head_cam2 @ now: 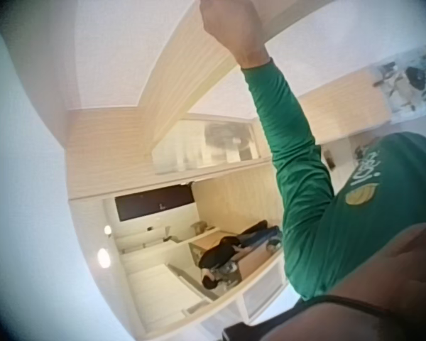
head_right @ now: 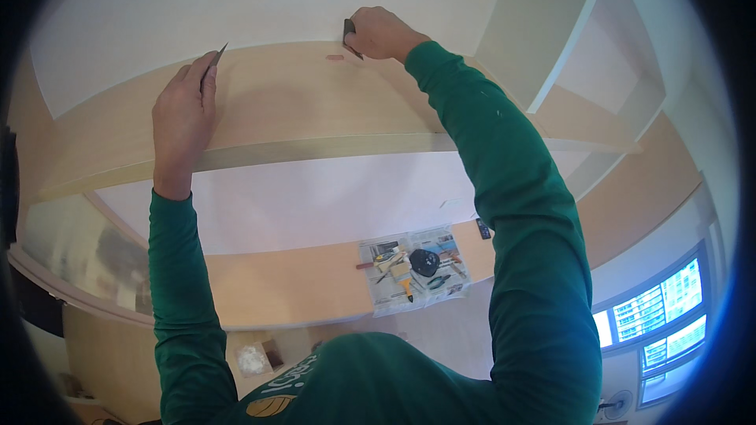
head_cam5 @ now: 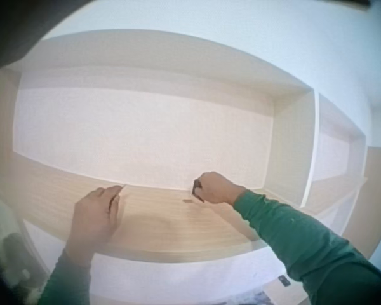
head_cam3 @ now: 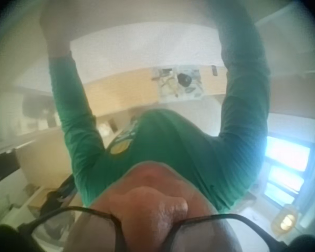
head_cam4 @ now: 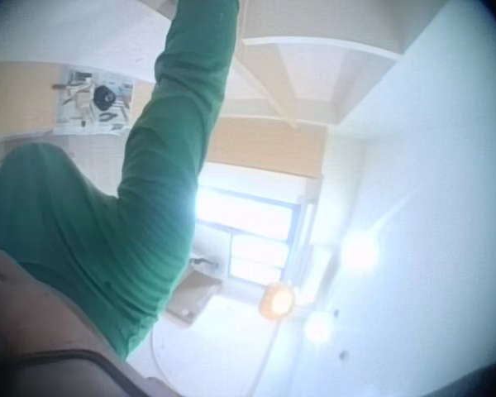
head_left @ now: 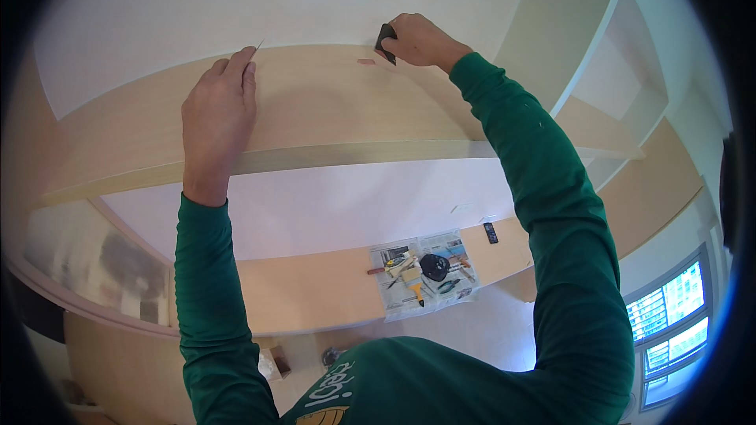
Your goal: The person uses two scrapers to remove paint from the edges and corners of a wooden shelf. The person works along the top edge and corners, then moves to the lower edge, scraping off paint residue.
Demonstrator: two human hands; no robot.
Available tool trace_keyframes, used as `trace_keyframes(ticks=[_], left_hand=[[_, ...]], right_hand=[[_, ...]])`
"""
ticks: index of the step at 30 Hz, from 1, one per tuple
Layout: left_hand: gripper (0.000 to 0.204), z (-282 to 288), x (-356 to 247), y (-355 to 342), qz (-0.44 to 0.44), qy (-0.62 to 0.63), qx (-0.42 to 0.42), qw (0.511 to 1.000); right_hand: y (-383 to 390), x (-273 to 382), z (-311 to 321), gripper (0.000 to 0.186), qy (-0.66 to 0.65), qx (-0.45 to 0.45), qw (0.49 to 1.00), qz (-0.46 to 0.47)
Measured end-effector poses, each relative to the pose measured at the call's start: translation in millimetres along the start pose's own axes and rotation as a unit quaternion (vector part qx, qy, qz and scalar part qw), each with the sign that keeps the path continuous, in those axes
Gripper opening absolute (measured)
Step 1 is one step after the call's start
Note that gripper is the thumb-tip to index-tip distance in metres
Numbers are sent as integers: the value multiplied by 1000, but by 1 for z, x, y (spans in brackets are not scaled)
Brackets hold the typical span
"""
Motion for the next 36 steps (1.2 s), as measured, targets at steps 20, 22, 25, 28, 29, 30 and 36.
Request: trace_keyframes(ticks=[20,22,25,28,29,30,36], left_hand=[[23,-5,15,3,-37,53,-23,998],[23,-5,16,6,-42,51,-34,997],[23,-4,15,8,-42,37,-26,998],[23,-3,12,5,-50,39,-38,997],[24,-4,11,4,-44,35,-35,998],[24,-3,10,2,-39,35,-29,998],[25,-3,9,0,-9,16,15,1000]], right_hand=[[-61,61,-7,36,-258,32,963,-74],[-45,54,10,37,-214,18,975,-63],[-17,43,12,34,9,-23,995,97],[3,24,-3,32,-92,15,995,32],[7,20,-10,33,-110,18,994,17],[10,16,-15,32,-140,2,990,22],[21,9,-31,34,-88,9,993,82]])
Point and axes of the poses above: each hand's wrist, its own y-axis away from the middle knuckle, its own z-axis out of the back of the hand, x = y × z, the point moved 2 cm from there along -y, towards the middle knuckle, and after that the axes turned 6 degrees about -x, right-handed, at the moved point
